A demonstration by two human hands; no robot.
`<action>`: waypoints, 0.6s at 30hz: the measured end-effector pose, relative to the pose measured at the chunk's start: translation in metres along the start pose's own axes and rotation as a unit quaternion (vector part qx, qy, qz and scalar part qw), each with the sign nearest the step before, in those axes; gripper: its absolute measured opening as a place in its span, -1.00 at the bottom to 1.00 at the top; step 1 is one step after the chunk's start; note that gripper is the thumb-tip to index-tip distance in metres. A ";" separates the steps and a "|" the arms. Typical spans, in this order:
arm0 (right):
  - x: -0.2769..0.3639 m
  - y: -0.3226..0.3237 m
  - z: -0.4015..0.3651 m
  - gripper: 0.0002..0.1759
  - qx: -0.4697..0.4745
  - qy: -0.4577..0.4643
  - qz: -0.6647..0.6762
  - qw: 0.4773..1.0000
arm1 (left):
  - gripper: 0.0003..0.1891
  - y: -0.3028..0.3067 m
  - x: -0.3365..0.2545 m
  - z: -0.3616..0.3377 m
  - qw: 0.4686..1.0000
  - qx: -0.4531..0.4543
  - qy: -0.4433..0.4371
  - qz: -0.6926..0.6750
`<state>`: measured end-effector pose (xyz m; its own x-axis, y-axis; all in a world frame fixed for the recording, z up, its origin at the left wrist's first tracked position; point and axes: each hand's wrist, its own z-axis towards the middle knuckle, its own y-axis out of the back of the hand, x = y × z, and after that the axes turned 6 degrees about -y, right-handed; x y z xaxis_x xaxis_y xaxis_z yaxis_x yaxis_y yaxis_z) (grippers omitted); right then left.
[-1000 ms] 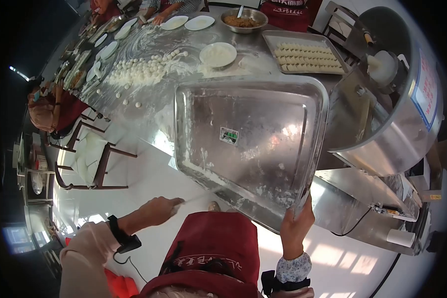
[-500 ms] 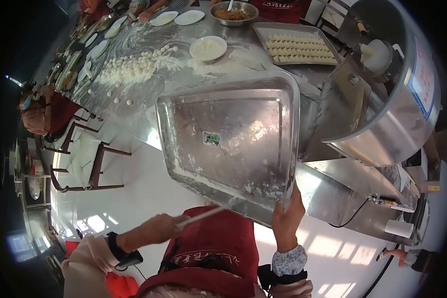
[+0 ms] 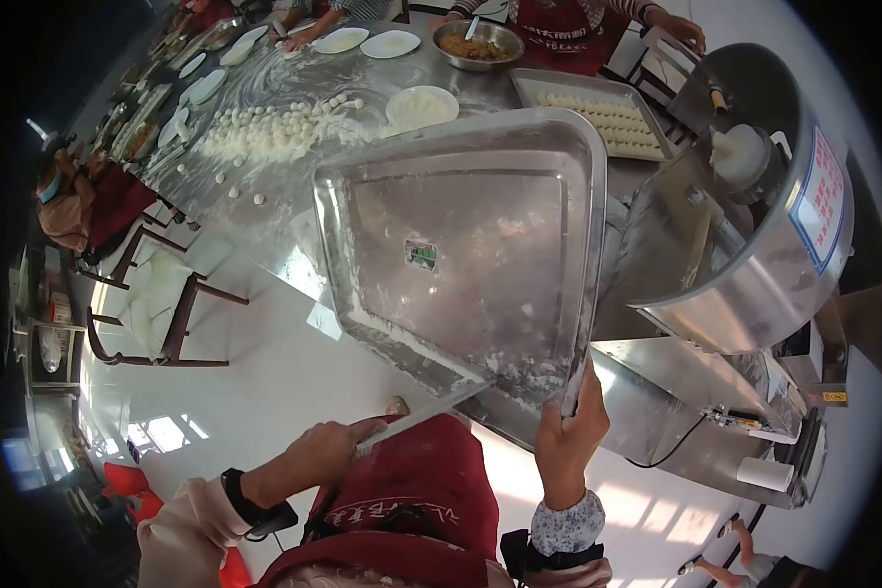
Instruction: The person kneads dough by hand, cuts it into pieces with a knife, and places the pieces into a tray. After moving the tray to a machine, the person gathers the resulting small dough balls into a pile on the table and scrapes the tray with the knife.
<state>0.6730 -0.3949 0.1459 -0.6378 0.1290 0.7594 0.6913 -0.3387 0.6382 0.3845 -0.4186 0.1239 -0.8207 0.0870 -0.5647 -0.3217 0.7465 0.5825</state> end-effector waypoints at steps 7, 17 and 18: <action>-0.003 -0.004 0.008 -0.43 -0.033 0.031 0.010 0.999 | -0.58 0.006 -0.006 0.006 0.997 0.002 -0.064 0.036; -0.012 -0.005 0.002 -0.40 -0.035 0.009 0.014 0.999 | -0.61 0.035 0.009 0.017 0.997 0.053 0.018 0.058; -0.013 -0.006 0.003 -0.40 -0.040 0.009 0.013 0.999 | -0.60 0.036 0.016 0.022 0.996 0.033 0.067 0.045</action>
<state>0.6777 -0.3919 0.1327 -0.6262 0.1015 0.7731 0.6794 -0.4154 0.6048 0.3701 -0.3757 0.1227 -0.9017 0.0709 -0.4265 -0.2151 0.7822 0.5848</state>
